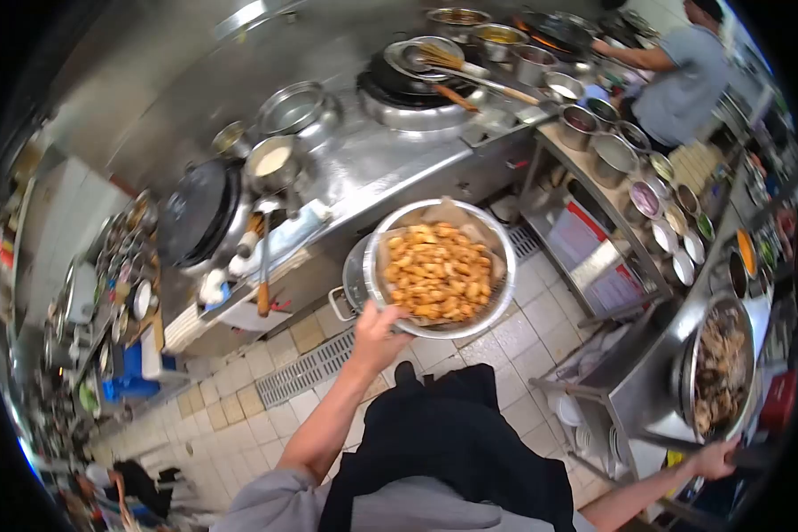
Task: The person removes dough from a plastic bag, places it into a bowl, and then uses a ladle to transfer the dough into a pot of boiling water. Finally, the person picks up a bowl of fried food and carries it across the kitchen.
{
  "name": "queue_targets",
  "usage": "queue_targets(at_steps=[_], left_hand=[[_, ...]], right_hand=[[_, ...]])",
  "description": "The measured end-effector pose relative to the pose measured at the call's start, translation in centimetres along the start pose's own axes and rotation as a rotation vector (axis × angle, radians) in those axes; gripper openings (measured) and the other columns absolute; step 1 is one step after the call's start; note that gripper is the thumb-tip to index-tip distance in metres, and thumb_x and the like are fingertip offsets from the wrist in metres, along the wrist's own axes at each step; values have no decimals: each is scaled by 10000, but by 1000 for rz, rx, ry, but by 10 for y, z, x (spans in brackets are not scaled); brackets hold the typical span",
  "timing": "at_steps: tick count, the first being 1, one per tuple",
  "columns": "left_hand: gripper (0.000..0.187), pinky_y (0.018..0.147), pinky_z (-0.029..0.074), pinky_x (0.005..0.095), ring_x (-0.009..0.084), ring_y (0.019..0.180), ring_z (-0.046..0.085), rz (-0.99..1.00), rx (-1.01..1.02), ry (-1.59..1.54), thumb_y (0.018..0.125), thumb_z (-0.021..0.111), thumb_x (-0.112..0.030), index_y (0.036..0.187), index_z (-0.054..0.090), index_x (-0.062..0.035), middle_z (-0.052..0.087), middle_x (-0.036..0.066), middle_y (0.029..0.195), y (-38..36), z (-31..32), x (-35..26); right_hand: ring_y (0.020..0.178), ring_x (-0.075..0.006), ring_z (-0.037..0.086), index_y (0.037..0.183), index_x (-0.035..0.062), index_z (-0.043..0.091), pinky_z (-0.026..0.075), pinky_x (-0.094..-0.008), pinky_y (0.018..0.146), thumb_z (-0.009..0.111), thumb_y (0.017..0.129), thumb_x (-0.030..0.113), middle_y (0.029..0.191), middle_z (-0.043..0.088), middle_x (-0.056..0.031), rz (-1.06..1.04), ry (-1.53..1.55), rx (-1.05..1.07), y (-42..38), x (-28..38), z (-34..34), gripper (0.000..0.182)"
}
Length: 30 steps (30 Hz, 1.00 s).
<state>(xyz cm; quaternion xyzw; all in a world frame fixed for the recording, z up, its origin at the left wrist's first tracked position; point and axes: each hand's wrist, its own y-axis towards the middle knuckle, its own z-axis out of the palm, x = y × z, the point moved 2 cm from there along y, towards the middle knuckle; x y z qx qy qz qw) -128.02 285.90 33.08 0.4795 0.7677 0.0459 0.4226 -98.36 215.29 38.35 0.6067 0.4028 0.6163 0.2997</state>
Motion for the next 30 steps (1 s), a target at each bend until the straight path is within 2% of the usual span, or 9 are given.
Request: queue_targets(at_steps=[3,5,8,18,21,25,27,28,30], left_hand=[[354,712,522,373,313,877,622,30,-50,-28,554,849,-55,824,619,-46,608,162,956,6,-7,16],[356,717,522,378,316,877,620,27,-54,-14,551,849,-55,818,614,-44,608,160,958,6,-11,25],[354,737,518,387,327,889,615,14,-40,-34,552,842,-58,817,608,-44,606,162,957,13,-4,45],[332,675,462,411,344,762,573,-187,-159,21,613,843,-106,852,622,-41,565,173,816,92,53,171],[314,640,458,409,319,715,577,-165,-281,20,629,846,-128,819,617,-31,605,169,756,132,71,221],[336,747,464,433,393,852,593,-228,-301,68,691,817,-207,865,599,-20,627,219,885,185,83,281],[374,797,472,428,368,885,613,-96,-305,45,724,761,-245,991,652,-7,658,193,953,212,96,335],[354,811,476,416,341,881,627,-309,-250,170,727,751,-228,988,680,1,673,182,932,227,102,361],[278,806,486,380,304,872,645,-261,-177,54,755,728,-198,964,709,-14,695,162,945,248,79,317]], right_hand=[[825,-210,674,978,-42,675,533,-298,685,759,814,259,952,697,-158,63,-137,-58,-10,67,-14,353],[824,-228,671,979,-42,666,532,-310,691,761,811,264,958,695,-157,197,41,6,-13,59,-12,361],[833,-253,667,981,-34,663,525,-332,724,755,812,289,964,694,-153,161,97,0,-13,58,-12,376],[908,-281,657,967,-21,662,498,-359,807,742,814,322,967,694,-143,136,-260,41,-6,66,-17,384],[817,-241,659,951,-29,654,506,-335,740,731,830,301,911,688,-134,211,-216,84,-2,50,-16,360],[642,-159,569,908,-57,636,471,-312,610,684,878,235,771,651,-100,83,76,190,7,25,-18,298],[654,-147,561,904,-80,659,465,-326,615,633,897,233,772,657,-83,195,82,446,-1,126,-34,314],[662,-150,567,914,-85,672,465,-329,625,598,892,200,781,663,-83,175,135,421,-6,157,-34,295],[760,-138,543,974,-33,612,453,-308,691,636,881,193,862,598,-52,379,-23,523,-5,188,-46,245]])
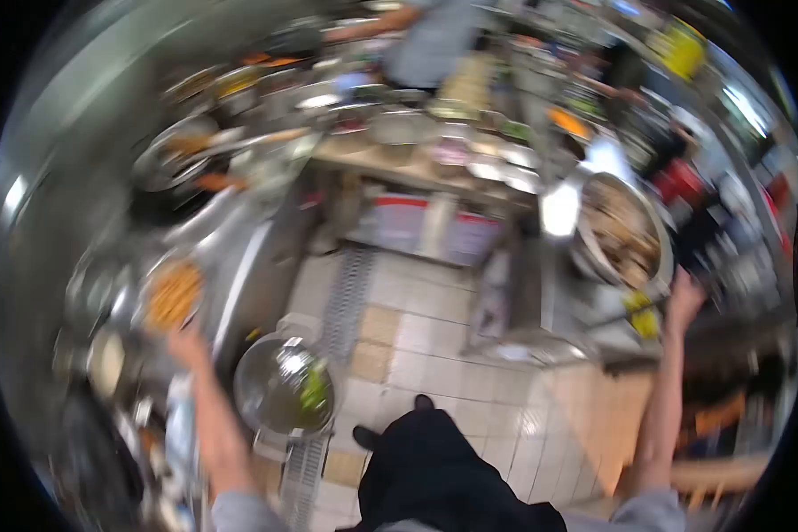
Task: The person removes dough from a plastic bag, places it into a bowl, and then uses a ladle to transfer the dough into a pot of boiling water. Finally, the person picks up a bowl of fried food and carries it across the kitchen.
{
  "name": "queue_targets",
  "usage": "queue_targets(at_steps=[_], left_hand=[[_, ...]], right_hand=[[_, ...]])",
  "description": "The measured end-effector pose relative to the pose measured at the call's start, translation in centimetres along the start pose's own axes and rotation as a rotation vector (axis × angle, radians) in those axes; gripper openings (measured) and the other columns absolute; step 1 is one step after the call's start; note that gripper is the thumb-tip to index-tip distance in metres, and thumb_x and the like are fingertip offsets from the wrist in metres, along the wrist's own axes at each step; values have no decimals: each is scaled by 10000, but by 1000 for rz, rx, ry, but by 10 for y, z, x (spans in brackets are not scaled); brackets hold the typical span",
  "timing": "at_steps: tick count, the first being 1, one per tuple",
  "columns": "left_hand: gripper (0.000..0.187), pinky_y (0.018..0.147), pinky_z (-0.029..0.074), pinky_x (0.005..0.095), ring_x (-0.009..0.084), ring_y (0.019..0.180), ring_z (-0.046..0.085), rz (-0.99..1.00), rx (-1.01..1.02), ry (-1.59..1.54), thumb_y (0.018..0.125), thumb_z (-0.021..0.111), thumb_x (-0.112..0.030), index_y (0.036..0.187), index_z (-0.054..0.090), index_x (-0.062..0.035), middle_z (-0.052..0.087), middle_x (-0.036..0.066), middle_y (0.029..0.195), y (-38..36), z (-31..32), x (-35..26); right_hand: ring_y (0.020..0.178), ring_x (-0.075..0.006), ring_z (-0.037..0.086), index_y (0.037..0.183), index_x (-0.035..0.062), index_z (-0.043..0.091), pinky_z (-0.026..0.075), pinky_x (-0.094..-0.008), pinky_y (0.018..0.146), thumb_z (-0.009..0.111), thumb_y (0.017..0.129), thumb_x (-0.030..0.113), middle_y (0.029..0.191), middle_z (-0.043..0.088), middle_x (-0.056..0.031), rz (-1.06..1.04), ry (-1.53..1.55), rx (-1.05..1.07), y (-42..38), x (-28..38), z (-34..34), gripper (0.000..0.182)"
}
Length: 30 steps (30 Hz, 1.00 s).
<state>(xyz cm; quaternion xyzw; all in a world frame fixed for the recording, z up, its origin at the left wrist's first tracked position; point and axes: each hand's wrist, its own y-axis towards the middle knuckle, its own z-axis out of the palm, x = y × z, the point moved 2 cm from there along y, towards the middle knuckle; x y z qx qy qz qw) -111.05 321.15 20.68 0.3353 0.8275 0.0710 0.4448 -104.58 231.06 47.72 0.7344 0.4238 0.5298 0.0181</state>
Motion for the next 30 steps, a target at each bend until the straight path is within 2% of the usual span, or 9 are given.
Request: queue_targets(at_steps=[1,2,3,7,17,22,25,26,30], left_hand=[[285,800,493,369,284,862,653,-125,81,-251,758,728,-167,995,703,-9,700,157,965,5,-6,-24],[296,789,498,376,284,846,655,12,52,-130,785,719,-178,1016,688,5,701,159,965,27,14,32],[334,779,499,390,308,832,653,72,53,-13,803,725,-234,1022,675,13,698,171,953,47,33,82],[450,719,475,439,394,810,627,38,41,312,794,721,-418,939,669,5,679,213,881,72,52,120],[350,687,468,459,407,759,617,-19,202,316,771,747,-350,859,680,-18,677,205,835,81,93,173],[214,714,474,388,255,718,603,-259,337,110,773,672,-117,962,661,-19,676,125,831,88,98,181],[256,672,473,356,209,675,566,-608,525,-188,760,629,-63,1013,641,-26,632,68,776,103,119,221],[305,584,458,325,166,622,534,-589,592,-278,742,598,-35,1046,620,-32,594,33,757,112,129,243],[333,620,465,326,172,685,559,-561,563,-159,748,613,-61,1074,610,5,609,84,833,108,92,195]], right_hand=[[720,-121,515,894,8,601,438,-287,649,645,874,211,801,555,-33,-32,12,-156,4,-17,0,209],[711,-105,528,999,17,561,450,-269,644,655,878,240,829,556,-27,3,-12,8,30,-67,-11,271],[682,-97,544,1142,18,474,471,-255,633,671,878,262,850,557,-25,-94,58,-137,32,-88,-4,411],[642,-136,599,1056,39,408,495,-273,596,662,888,233,813,546,-49,-78,194,-138,33,-96,2,361],[662,-159,630,1037,9,383,524,-286,600,664,883,224,832,577,-93,-6,118,-129,19,-60,-2,386],[654,-145,618,1041,12,380,508,-276,580,667,881,225,825,571,-89,-22,125,-146,24,-68,1,392],[632,-133,608,1033,17,385,502,-275,571,671,877,226,787,566,-75,-24,171,-160,21,-63,4,386],[608,-128,598,1027,25,389,497,-275,557,677,873,230,758,561,-60,-41,188,-174,21,-64,5,385],[598,-132,600,1025,33,395,489,-273,535,684,867,229,757,562,-53,-56,167,-207,24,-72,9,383]])
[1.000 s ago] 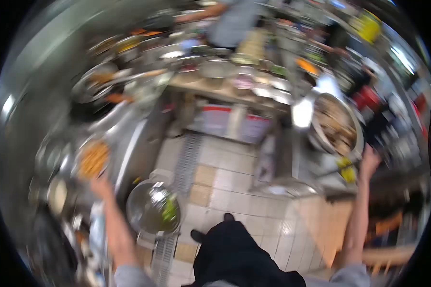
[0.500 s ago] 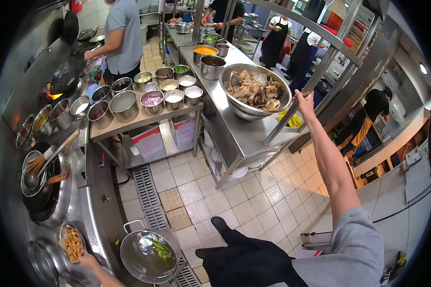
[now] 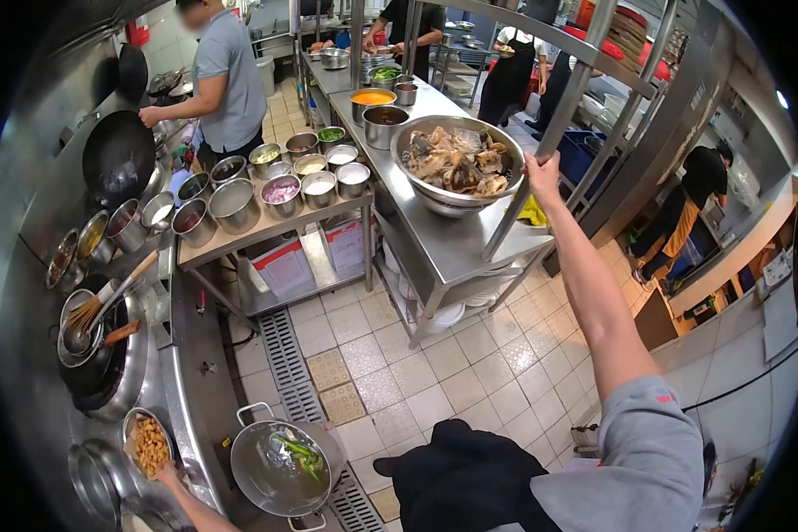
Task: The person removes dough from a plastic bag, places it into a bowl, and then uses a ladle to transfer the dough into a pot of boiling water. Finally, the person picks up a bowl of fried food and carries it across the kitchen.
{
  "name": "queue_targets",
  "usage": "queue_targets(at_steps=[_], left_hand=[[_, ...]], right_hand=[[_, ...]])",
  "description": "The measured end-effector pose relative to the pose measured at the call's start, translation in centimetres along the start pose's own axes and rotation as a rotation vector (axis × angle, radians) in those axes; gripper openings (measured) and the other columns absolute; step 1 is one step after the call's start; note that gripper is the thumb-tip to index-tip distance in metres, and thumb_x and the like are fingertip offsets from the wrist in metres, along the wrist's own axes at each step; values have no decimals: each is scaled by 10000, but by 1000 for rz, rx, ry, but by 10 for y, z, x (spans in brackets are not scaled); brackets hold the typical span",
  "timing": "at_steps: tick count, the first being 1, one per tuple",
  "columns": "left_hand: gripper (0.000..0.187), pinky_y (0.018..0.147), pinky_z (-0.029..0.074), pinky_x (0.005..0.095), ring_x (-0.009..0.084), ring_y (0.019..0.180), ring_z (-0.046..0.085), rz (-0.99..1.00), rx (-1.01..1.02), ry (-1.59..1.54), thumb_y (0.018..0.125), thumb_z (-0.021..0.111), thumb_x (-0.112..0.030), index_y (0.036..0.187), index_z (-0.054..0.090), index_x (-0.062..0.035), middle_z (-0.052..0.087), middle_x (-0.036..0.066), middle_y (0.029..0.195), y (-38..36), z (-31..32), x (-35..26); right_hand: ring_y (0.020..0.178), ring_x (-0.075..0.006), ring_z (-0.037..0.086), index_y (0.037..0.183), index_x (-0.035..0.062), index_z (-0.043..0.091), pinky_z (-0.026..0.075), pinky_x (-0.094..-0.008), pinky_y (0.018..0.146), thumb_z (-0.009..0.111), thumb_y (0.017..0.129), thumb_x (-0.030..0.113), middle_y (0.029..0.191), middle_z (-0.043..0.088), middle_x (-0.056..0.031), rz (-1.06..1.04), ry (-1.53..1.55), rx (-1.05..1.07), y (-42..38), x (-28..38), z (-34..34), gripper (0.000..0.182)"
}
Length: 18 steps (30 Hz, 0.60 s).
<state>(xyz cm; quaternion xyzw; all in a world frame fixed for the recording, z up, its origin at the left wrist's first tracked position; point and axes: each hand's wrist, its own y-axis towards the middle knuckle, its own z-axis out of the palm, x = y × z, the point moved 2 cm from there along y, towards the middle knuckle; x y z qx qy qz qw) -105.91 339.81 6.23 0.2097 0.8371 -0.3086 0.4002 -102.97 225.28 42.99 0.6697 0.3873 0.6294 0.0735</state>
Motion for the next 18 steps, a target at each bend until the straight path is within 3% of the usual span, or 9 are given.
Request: queue_targets(at_steps=[2,5,8,9,11,12,13,15,18], left_hand=[[384,698,486,341,209,757,592,91,-53,42,751,624,-73,1119,596,30,630,127,905,-16,-7,-15],[441,836,471,360,256,902,607,471,-264,156,772,619,-52,1189,551,78,643,185,1021,-64,-2,-35],[477,893,451,367,285,969,598,573,-202,219,791,601,-17,1246,503,91,625,209,1128,-261,24,-103],[498,930,426,352,283,1014,575,683,-151,213,803,589,11,1284,474,72,593,201,1190,-255,31,-70],[546,1006,378,337,253,1121,536,551,46,64,804,594,16,1321,428,70,546,197,1254,-388,52,-81],[534,1013,369,351,277,1195,486,681,39,197,791,585,14,1303,447,75,503,193,1301,-383,57,-32],[532,995,392,381,281,1189,498,631,160,11,776,595,16,1291,468,61,520,195,1276,-422,67,-6],[603,1026,373,415,338,1180,514,668,159,314,698,691,8,1271,507,33,538,218,1270,-474,72,73],[805,1079,321,430,377,1313,358,530,382,589,803,688,-280,1407,275,53,374,253,1415,-615,65,156]], right_hand=[[610,-145,586,1028,32,397,486,-299,549,691,855,227,775,566,-69,8,56,14,0,-5,1,393],[675,-189,569,1039,30,394,475,-348,603,687,850,228,788,565,-101,6,-16,16,-3,-4,1,401],[710,-277,584,1071,24,378,475,-415,661,683,847,259,768,566,-134,-12,83,84,0,-21,6,445],[720,-301,588,1054,19,390,474,-428,675,683,843,257,771,568,-149,-12,25,87,-4,-11,3,433],[773,-302,587,1005,17,415,472,-415,710,682,834,251,818,570,-164,-11,66,139,-8,-8,-2,394],[786,-279,586,1017,18,419,470,-410,712,685,830,247,833,572,-152,9,50,215,-9,-8,-8,397],[811,-247,602,1063,11,463,484,-383,735,682,840,239,871,603,-132,-19,118,228,-13,-4,-18,387],[855,-206,615,1147,8,505,495,-342,779,674,860,234,929,631,-113,-37,334,418,-11,-14,-34,402],[938,-167,632,1228,4,522,500,-305,817,661,882,245,1006,658,-110,18,412,456,-6,-31,-87,444]])
